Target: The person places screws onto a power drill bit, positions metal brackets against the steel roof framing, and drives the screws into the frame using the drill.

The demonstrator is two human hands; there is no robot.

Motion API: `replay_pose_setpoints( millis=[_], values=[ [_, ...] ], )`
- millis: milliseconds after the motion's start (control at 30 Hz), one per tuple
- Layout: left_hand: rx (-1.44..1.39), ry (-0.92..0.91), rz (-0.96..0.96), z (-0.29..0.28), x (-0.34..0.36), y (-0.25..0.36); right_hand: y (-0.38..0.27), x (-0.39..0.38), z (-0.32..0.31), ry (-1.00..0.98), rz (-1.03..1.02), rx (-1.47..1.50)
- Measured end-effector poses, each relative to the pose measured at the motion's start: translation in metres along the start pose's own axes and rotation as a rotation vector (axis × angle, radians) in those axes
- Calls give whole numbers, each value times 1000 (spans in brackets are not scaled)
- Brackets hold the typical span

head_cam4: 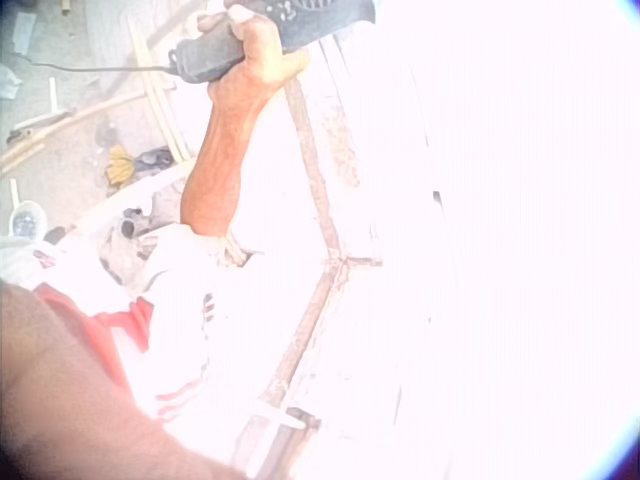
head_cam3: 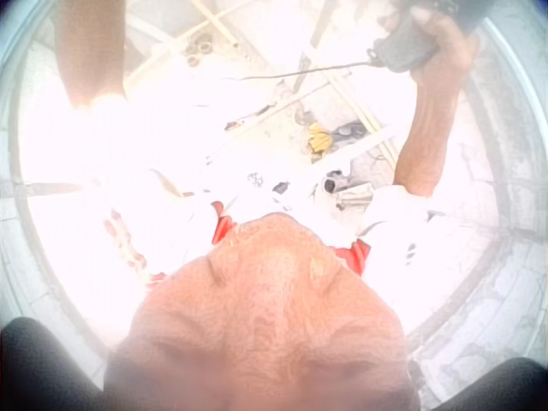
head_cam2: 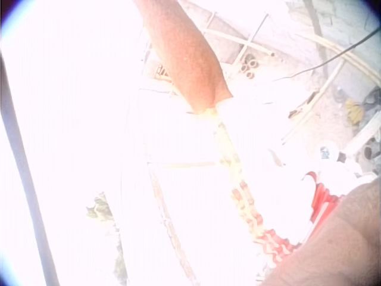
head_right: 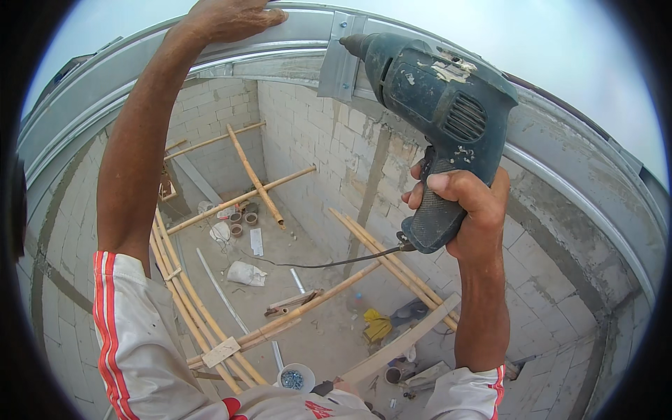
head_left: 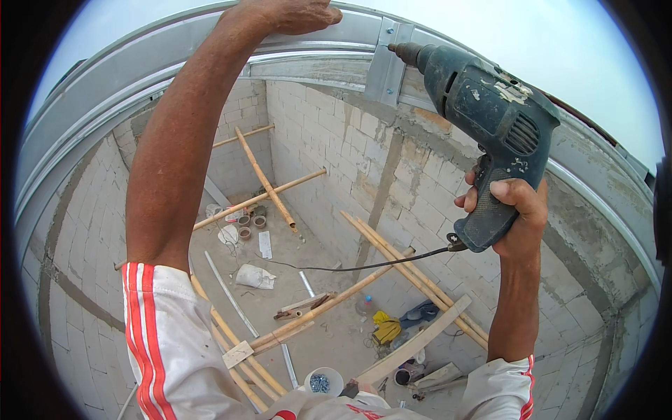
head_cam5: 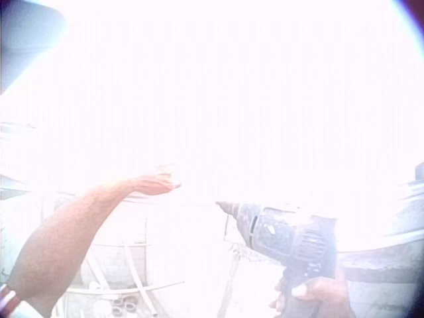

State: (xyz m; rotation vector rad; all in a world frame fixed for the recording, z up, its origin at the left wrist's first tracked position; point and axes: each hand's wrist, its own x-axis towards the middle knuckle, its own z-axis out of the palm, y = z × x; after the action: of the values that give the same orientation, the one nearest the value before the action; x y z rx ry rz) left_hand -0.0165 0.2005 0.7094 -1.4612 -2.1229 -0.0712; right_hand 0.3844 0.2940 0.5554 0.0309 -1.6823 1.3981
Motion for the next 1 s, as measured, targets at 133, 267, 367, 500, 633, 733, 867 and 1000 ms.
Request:
replay_pose_setpoints(
  millis=[133,267,367,500,633,733,867,1000],
  values=[
    [47,-15,14,-2,-8,-6,-4,3,1,0,50,7],
    [240,-186,-72,-39,-48,4,-22,5,-7,17,105,-11],
    [386,-311,116,-45,-81,-43,-23,13,-6,-18,163,-1],
    [452,-279,-66,-72,-123,13,-30,13,-4,-32,160,4],
    [126,-87,-315,-64,-118,52,-27,15,-7,-24,182,-19],
    [-52,-26,-598,-73,-121,59,-31,13,-4,-5,189,-15],
    [-123,50,-535,-67,-125,45,-34,14,-1,-10,186,-67],
    [-160,52,-567,-69,-128,58,-31,14,-3,9,187,-82]
  ],
)
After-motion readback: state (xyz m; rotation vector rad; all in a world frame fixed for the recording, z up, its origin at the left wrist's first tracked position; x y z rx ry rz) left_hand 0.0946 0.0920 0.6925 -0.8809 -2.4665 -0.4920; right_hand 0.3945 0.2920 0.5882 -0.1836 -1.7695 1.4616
